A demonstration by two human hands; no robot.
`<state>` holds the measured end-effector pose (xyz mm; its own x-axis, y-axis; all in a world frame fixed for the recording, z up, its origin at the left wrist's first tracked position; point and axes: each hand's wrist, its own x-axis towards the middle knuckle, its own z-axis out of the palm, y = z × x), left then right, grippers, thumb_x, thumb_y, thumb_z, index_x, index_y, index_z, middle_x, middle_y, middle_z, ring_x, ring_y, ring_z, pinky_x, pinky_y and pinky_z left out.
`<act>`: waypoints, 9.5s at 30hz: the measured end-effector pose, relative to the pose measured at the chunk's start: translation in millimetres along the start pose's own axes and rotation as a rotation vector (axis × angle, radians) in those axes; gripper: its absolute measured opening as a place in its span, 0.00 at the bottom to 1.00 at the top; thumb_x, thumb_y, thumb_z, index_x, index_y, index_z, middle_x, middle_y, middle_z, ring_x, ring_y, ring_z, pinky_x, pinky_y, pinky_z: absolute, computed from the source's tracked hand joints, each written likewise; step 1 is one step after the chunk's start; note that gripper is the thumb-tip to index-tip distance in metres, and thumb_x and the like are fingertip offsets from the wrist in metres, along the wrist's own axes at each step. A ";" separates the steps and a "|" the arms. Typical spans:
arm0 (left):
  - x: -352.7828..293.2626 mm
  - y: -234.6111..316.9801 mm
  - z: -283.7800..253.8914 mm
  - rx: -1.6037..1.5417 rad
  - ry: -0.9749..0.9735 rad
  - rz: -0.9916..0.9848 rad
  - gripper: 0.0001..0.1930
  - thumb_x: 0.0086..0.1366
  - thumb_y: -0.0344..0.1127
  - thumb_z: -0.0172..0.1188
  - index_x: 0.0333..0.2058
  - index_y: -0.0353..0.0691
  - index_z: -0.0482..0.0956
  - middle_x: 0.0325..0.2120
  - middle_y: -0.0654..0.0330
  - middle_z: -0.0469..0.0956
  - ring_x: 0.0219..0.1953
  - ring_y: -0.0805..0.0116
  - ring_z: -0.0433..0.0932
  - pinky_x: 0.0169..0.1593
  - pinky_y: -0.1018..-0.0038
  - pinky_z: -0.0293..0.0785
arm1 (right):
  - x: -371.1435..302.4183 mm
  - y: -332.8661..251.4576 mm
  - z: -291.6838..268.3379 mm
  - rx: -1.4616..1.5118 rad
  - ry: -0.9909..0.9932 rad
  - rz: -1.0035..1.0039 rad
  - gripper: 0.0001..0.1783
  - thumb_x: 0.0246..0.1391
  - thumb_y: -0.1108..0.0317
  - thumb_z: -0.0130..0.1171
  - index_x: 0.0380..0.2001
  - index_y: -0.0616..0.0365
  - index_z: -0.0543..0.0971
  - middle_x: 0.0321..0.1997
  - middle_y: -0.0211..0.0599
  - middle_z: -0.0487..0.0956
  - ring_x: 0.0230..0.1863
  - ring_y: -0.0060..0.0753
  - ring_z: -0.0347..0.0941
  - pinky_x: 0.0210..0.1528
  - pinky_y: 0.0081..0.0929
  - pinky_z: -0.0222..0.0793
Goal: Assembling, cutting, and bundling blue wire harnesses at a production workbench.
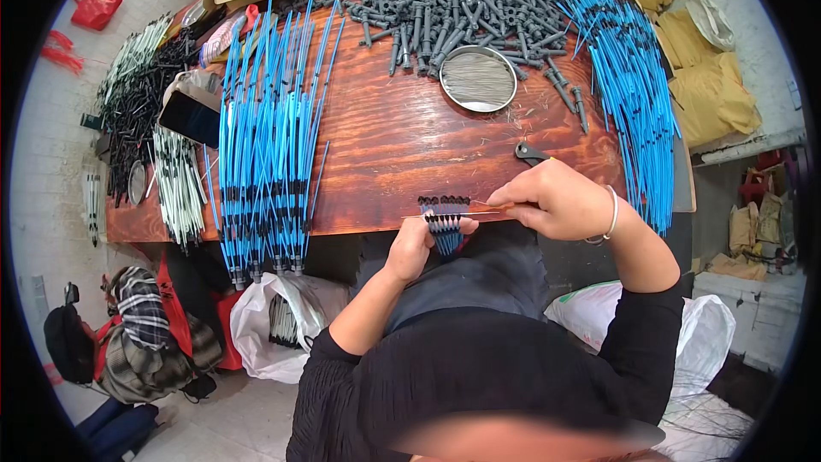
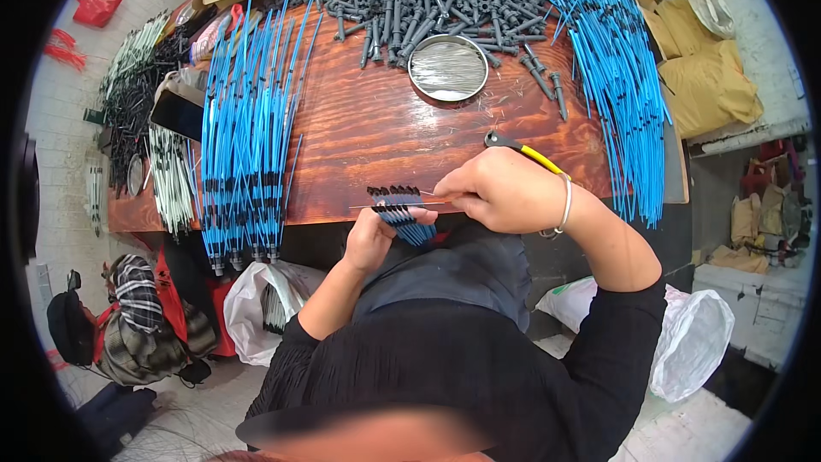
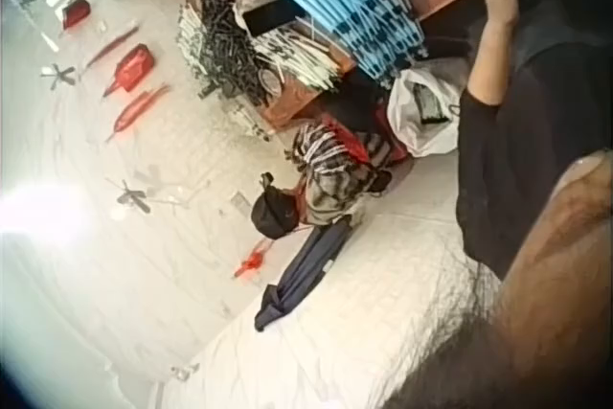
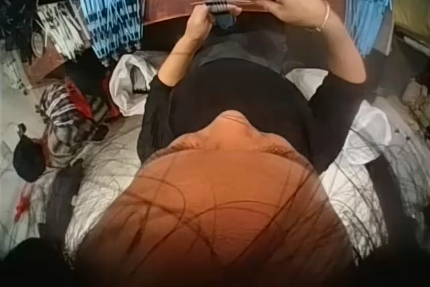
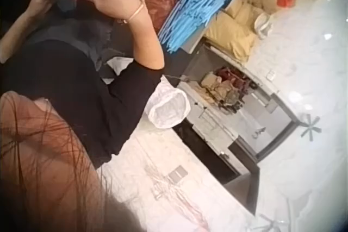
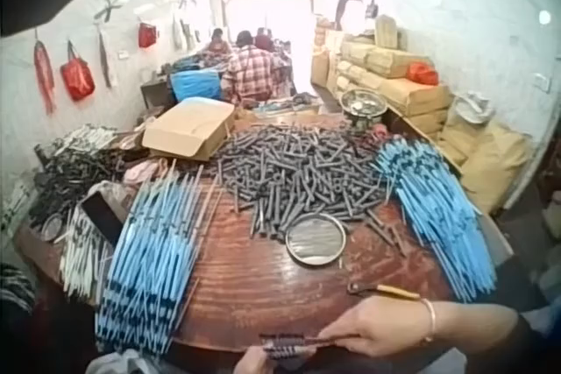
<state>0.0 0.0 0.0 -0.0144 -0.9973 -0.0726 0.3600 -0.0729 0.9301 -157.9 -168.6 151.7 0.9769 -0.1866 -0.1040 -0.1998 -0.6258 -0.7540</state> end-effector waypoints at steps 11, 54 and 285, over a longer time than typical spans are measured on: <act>-1.4 -7.7 10.5 -0.040 0.137 0.085 0.35 0.67 0.57 0.27 0.40 0.34 0.78 0.36 0.60 0.80 0.24 0.85 0.68 0.25 0.85 0.53 | -0.4 -4.6 6.7 -0.096 0.037 -0.015 0.12 0.42 0.74 0.54 0.33 0.61 0.79 0.29 0.49 0.78 0.32 0.48 0.75 0.37 0.36 0.70; -1.0 0.2 7.9 -0.069 0.073 0.064 0.34 0.67 0.57 0.27 0.43 0.32 0.75 0.39 0.54 0.79 0.33 0.80 0.75 0.25 0.86 0.54 | 22.4 1.1 7.2 -0.176 -0.019 -0.051 0.04 0.40 0.71 0.54 0.22 0.58 0.77 0.21 0.44 0.76 0.29 0.48 0.74 0.32 0.40 0.68; 34.6 -0.6 -15.8 0.852 -0.287 0.345 0.18 0.46 0.40 0.67 0.35 0.37 0.78 0.37 0.54 0.78 0.45 0.55 0.74 0.50 0.66 0.69 | 93.3 102.0 95.7 -0.369 0.271 -0.541 0.04 0.38 0.65 0.58 0.17 0.52 0.76 0.27 0.28 0.73 0.30 0.36 0.69 0.33 0.34 0.66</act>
<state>14.0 -34.3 -8.7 -0.3027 -0.9224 0.2400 -0.4095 0.3532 0.8412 -79.9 -177.3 3.0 0.9027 0.0706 0.4244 0.2485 -0.8908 -0.3803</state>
